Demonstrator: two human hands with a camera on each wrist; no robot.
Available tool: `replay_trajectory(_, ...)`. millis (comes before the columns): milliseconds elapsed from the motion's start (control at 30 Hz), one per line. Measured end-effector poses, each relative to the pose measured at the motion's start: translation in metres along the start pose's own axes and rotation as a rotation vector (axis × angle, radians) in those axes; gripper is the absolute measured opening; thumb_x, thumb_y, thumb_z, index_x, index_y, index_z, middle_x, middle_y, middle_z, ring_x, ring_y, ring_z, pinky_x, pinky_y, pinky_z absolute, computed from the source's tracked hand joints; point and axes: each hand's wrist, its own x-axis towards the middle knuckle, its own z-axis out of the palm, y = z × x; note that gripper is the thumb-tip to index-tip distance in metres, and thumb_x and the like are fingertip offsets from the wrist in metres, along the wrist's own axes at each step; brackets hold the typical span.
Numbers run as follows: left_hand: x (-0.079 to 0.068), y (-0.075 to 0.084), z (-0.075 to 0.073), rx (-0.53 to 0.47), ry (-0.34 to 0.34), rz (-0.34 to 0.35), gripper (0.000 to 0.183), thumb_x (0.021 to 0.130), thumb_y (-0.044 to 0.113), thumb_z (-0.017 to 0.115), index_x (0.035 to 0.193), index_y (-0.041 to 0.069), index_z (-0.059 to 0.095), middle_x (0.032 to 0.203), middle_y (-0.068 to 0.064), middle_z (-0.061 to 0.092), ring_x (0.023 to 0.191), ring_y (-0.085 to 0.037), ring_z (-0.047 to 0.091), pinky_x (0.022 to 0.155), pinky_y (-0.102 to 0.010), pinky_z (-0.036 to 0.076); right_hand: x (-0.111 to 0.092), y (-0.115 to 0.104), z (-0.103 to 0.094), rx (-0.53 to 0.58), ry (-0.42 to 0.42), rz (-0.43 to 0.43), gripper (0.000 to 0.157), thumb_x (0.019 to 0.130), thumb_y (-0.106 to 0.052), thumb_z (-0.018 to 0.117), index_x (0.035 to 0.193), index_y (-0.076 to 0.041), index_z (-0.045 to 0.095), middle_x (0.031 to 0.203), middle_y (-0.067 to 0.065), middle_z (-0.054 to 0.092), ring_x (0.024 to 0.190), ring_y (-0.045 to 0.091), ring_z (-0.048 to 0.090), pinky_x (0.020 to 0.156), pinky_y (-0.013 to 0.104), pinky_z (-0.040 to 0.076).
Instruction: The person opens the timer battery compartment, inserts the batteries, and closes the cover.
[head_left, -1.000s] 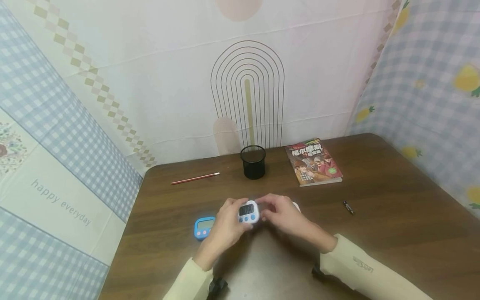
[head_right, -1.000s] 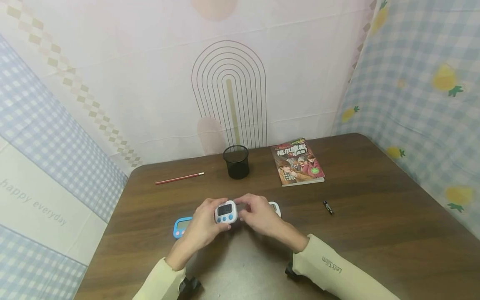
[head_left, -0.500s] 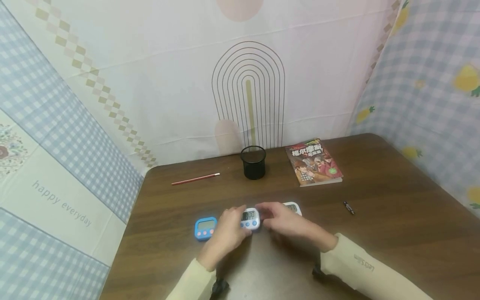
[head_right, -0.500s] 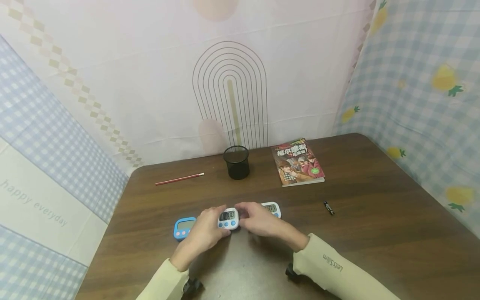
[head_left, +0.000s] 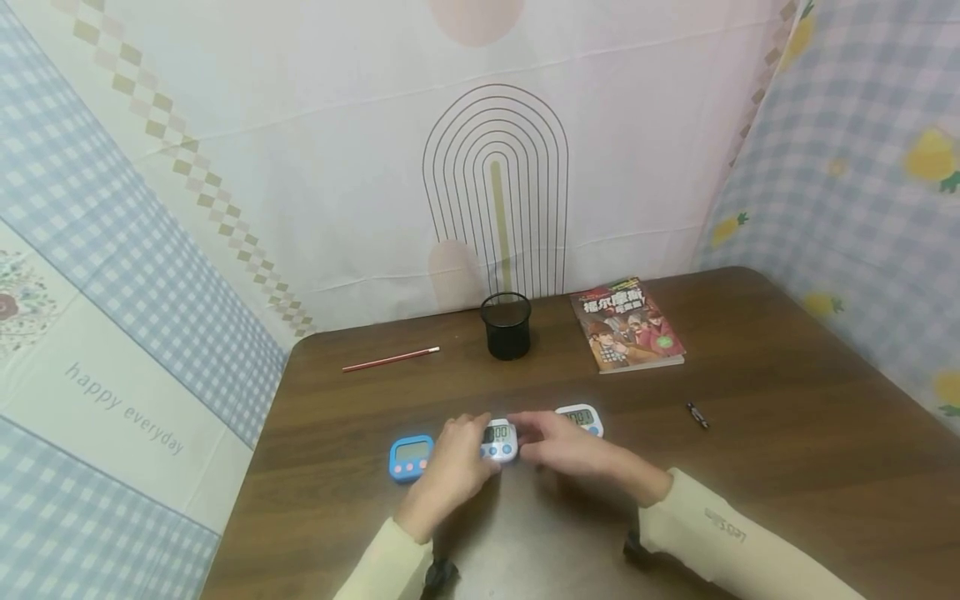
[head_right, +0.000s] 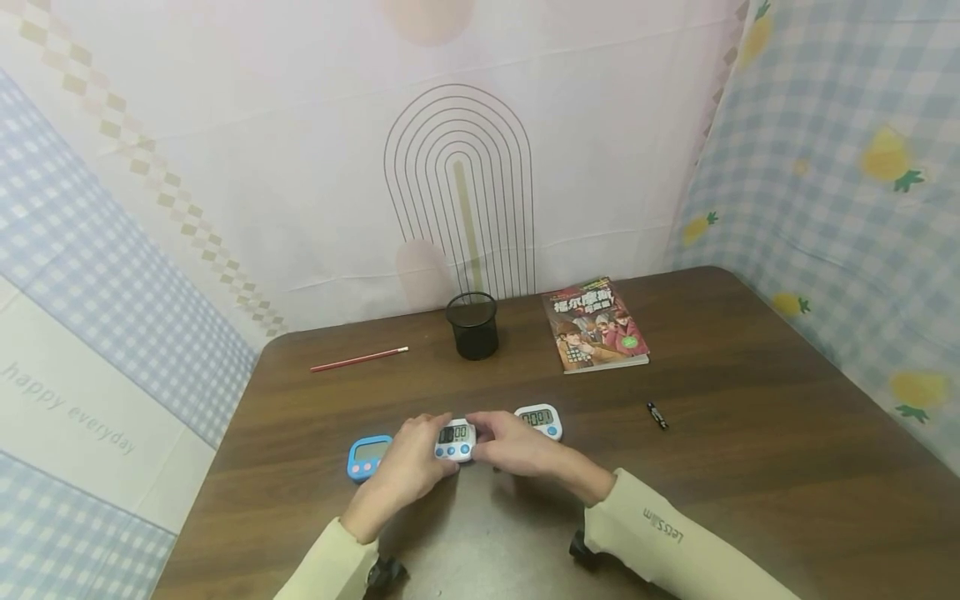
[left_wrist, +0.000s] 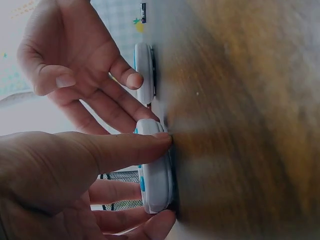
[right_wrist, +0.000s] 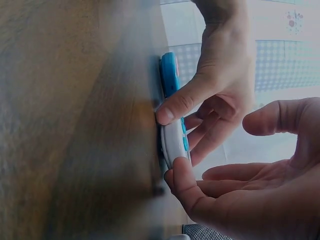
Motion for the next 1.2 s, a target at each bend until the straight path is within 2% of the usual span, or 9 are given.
replay_trajectory(167, -0.001, 0.002, 0.000, 0.024, -0.010, 0.005, 0.069, 0.079, 0.012, 0.092, 0.139, -0.007, 0.063, 0.128, -0.026, 0.068, 0.107, -0.036, 0.062, 0.089, -0.047, 0.058, -0.002, 0.001, 0.000, -0.015, 0.002, 0.009, 0.063, 0.095, -0.011, 0.065, 0.153, 0.004, 0.049, 0.151, 0.024, 0.058, 0.129, 0.036, 0.063, 0.098, 0.046, 0.060)
replay_trajectory(267, -0.001, 0.003, 0.001, 0.029, -0.013, 0.005, 0.069, 0.079, 0.013, 0.092, 0.139, -0.007, 0.063, 0.128, -0.027, 0.067, 0.106, -0.036, 0.061, 0.089, -0.047, 0.058, -0.005, 0.000, 0.000, -0.041, 0.009, -0.007, 0.059, 0.096, -0.011, 0.064, 0.152, 0.003, 0.051, 0.152, 0.023, 0.058, 0.134, 0.038, 0.060, 0.108, 0.054, 0.055)
replay_trajectory(367, -0.001, 0.004, 0.001, 0.029, -0.018, 0.007, 0.070, 0.079, 0.013, 0.092, 0.139, -0.008, 0.063, 0.128, -0.027, 0.067, 0.106, -0.036, 0.061, 0.088, -0.047, 0.058, -0.008, -0.001, 0.001, -0.084, 0.028, -0.028, 0.056, 0.097, -0.011, 0.063, 0.150, 0.003, 0.054, 0.152, 0.023, 0.058, 0.141, 0.041, 0.055, 0.118, 0.062, 0.045)
replay_trajectory(433, -0.001, 0.005, 0.001, 0.029, -0.022, 0.005, 0.070, 0.080, 0.013, 0.092, 0.139, -0.007, 0.063, 0.129, -0.026, 0.066, 0.106, -0.036, 0.061, 0.088, -0.048, 0.058, -0.009, -0.001, 0.001, -0.116, 0.044, -0.044, 0.054, 0.098, -0.011, 0.063, 0.149, 0.004, 0.055, 0.151, 0.023, 0.058, 0.143, 0.042, 0.052, 0.120, 0.064, 0.041)
replay_trajectory(700, -0.002, 0.007, -0.001, 0.052, -0.043, 0.000, 0.077, 0.079, 0.021, 0.095, 0.143, -0.005, 0.061, 0.136, -0.026, 0.064, 0.113, -0.037, 0.059, 0.092, -0.051, 0.058, -0.009, 0.004, 0.002, -0.155, 0.059, -0.086, 0.050, 0.099, -0.011, 0.063, 0.147, 0.002, 0.058, 0.150, 0.022, 0.060, 0.143, 0.042, 0.053, 0.120, 0.064, 0.041)
replay_trajectory(833, -0.004, 0.004, -0.010, 0.059, -0.033, 0.016, 0.081, 0.076, 0.029, 0.096, 0.144, -0.001, 0.062, 0.137, -0.025, 0.064, 0.116, -0.039, 0.059, 0.094, -0.055, 0.056, -0.006, 0.004, 0.002, -0.169, 0.072, -0.126, 0.047, 0.099, -0.011, 0.064, 0.145, 0.000, 0.060, 0.146, 0.020, 0.063, 0.139, 0.040, 0.057, 0.118, 0.063, 0.044)
replay_trajectory(1000, -0.007, -0.010, -0.032, 0.089, -0.041, 0.034, 0.081, 0.076, 0.034, 0.097, 0.144, 0.006, 0.063, 0.139, -0.021, 0.066, 0.120, -0.041, 0.062, 0.099, -0.061, 0.054, -0.003, 0.000, 0.000, -0.195, 0.072, -0.198, 0.042, 0.099, -0.011, 0.066, 0.139, 0.002, 0.063, 0.138, 0.021, 0.068, 0.130, 0.040, 0.064, 0.112, 0.060, 0.051)
replay_trajectory(1200, -0.010, -0.028, -0.057, 0.146, -0.108, -0.026, 0.085, 0.073, 0.031, 0.099, 0.146, 0.008, 0.062, 0.143, -0.021, 0.064, 0.130, -0.046, 0.058, 0.102, -0.071, 0.051, -0.002, -0.003, -0.005, -0.214, 0.069, -0.198, 0.039, 0.100, -0.012, 0.067, 0.137, 0.000, 0.065, 0.137, 0.018, 0.069, 0.130, 0.036, 0.064, 0.113, 0.057, 0.051)
